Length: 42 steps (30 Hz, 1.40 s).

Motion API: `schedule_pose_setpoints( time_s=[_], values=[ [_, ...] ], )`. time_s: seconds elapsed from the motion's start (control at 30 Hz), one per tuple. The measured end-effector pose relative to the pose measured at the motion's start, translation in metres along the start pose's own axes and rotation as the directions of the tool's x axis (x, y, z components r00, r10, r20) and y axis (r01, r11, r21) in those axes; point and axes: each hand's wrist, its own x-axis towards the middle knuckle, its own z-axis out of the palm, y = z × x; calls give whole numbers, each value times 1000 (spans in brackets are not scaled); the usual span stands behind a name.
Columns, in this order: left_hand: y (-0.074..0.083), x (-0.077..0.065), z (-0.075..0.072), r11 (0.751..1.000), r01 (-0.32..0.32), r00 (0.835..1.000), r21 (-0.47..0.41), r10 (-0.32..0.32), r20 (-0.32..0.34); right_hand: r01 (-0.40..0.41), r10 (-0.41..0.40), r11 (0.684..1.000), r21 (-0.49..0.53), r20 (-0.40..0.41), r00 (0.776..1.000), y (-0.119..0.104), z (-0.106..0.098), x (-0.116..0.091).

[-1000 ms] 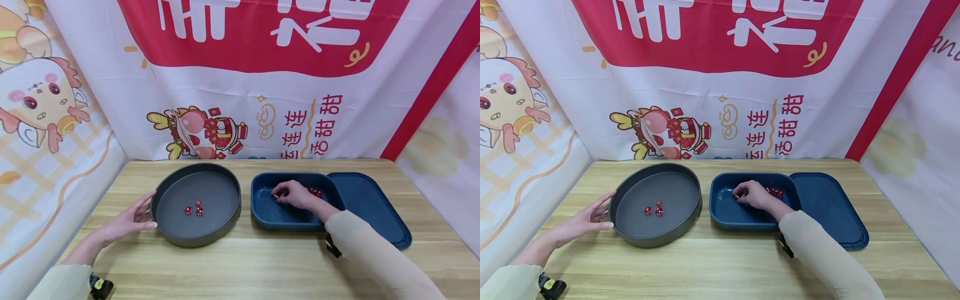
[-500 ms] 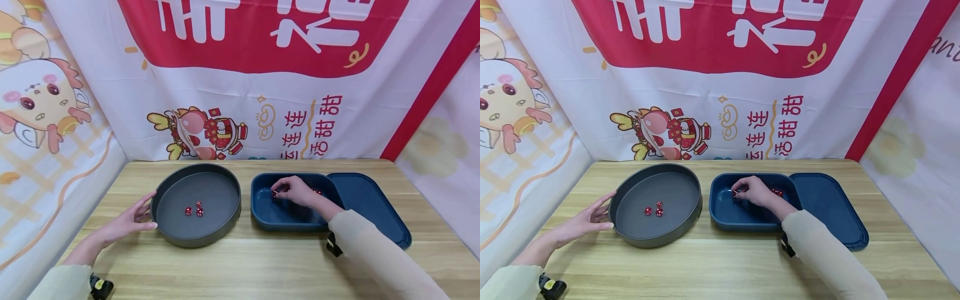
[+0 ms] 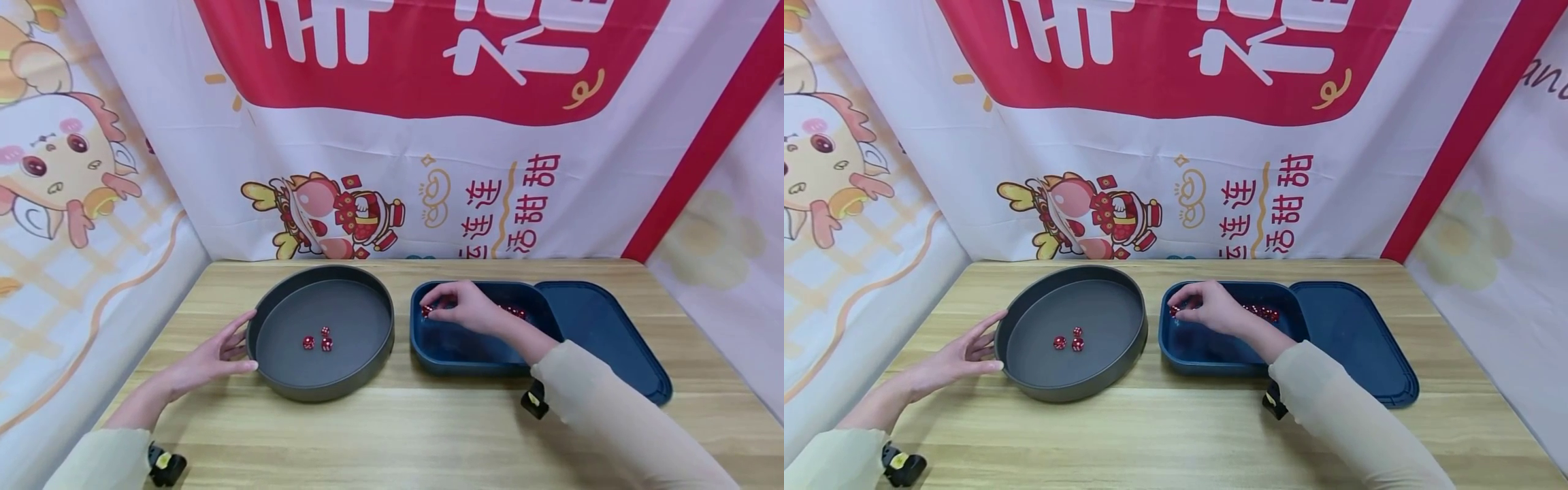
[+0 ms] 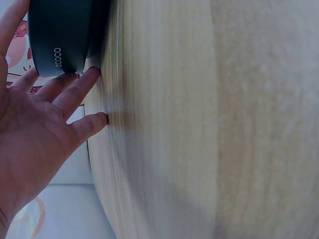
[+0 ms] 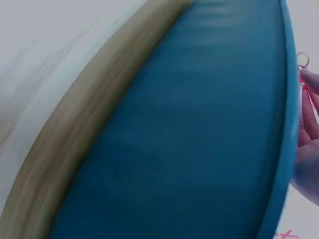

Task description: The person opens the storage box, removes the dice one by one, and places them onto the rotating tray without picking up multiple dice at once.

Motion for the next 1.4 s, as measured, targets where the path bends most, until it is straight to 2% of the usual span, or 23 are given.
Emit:
schedule_pose_setpoints(
  time_s=[0.37,0.6,0.7,1.0,1.2,1.4],
  values=[
    [-2,1,0,1000,-18,1000,-11,18,4,86,-88,996,36,35,996,-18,26,13],
    [-2,1,0,1000,-21,1000,-12,21,5,100,-103,994,38,61,993,-33,45,24],
    [-1,0,1,1000,-18,1000,-14,18,7,85,-88,995,57,68,994,-39,53,31],
    [-1,0,2,1000,-17,1000,-3,17,2,-30,26,997,68,57,998,-49,76,53],
    [1,-1,1,1000,-12,1000,9,12,-8,-54,53,998,39,32,998,-50,91,65],
    [1,-1,1,1000,-6,1000,7,6,-4,-66,64,997,30,42,997,-50,104,74]
  ],
)
